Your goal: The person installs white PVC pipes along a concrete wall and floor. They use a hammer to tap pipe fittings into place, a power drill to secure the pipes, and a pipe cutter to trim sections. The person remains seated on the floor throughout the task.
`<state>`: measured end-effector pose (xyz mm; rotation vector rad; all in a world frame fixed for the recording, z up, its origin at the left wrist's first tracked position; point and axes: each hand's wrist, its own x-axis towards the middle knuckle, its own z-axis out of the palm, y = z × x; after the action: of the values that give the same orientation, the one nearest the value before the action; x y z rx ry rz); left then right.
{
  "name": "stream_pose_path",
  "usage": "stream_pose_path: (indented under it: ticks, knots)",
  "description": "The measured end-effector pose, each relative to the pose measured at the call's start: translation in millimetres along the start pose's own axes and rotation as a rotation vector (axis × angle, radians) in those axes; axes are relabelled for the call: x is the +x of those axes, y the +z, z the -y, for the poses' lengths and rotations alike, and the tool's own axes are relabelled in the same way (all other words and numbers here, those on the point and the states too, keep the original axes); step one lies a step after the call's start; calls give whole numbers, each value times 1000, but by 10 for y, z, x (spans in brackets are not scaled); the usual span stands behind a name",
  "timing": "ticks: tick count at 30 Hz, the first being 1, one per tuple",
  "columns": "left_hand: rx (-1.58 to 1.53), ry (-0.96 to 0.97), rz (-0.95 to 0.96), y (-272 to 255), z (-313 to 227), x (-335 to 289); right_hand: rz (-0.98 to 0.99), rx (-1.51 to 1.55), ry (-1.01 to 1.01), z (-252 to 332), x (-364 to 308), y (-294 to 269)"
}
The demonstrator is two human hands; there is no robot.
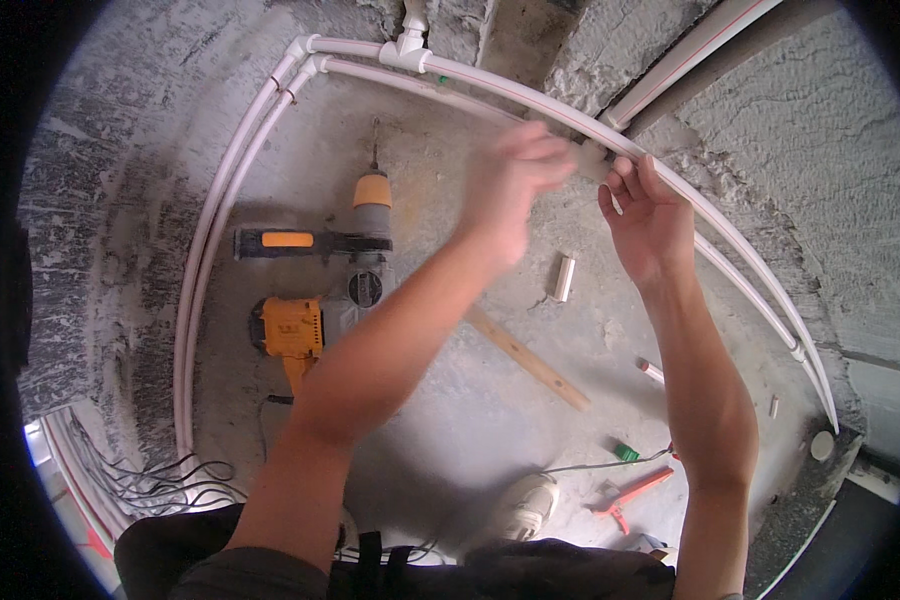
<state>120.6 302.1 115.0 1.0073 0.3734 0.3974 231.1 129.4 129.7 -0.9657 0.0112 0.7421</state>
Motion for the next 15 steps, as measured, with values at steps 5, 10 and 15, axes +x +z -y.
stream_pose_path:
  ticks: [5, 10, 15]
  knots:
    - [-425, -75, 128, 402, -95, -55, -38, 13, 5, -58, 3, 91]
    - [-422, -184, -8, 438, -133, -53, -32, -169, -41, -316, -337, 40]
    - [-348, -178, -47, 679, -231, -50, 309, -1538, 121, -1200, -1132, -698]
